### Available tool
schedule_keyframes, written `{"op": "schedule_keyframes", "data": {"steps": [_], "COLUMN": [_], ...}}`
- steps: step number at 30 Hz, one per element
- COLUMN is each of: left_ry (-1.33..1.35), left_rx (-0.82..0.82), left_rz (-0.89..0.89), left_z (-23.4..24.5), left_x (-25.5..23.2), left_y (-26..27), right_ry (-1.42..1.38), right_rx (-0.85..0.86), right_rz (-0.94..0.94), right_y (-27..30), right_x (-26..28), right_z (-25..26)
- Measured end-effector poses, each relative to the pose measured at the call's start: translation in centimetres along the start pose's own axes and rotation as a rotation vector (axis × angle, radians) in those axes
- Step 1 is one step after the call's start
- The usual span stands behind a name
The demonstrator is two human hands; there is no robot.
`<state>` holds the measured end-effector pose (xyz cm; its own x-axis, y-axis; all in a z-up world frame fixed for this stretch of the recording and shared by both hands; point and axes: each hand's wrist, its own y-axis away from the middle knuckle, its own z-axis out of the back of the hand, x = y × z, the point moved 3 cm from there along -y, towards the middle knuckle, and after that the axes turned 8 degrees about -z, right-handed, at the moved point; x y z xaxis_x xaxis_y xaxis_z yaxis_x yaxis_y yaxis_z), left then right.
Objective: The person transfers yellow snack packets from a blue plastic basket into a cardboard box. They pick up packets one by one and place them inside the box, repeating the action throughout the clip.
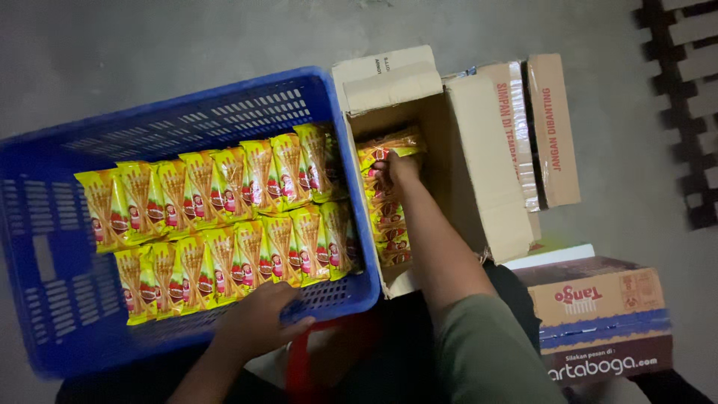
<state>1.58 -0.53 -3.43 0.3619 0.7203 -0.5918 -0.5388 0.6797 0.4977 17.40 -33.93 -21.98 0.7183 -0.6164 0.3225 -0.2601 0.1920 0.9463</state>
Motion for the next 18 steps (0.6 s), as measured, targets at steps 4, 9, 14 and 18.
{"op": "schedule_keyframes", "data": {"steps": [4,9,14,18], "left_ry": [-0.086,-0.062,-0.038,-0.063], "left_rx": [-0.065,-0.087,-0.046,-0.109], "left_rz": [-0.084,-0.054,-0.039,-0.095], "left_z": [-0.1,-0.1,0.2,-0.2], "left_x": [-0.1,-0.2,-0.5,-0.2], "left_y": [-0.1,0.2,0.1,0.0], "right_ry": [0.077,0.3,0.271,0.231], "right_rx": [0.021,-0.126,0.118,0.209], "right_rz": [0.111,0.183,0.29,0.292], "right_y": [-0.4,0.5,2.8,2.3], "right_x": [0.1,0.2,-0.2,-0.1], "right_z": [-0.1,0.2,-1.5,-1.9]}}
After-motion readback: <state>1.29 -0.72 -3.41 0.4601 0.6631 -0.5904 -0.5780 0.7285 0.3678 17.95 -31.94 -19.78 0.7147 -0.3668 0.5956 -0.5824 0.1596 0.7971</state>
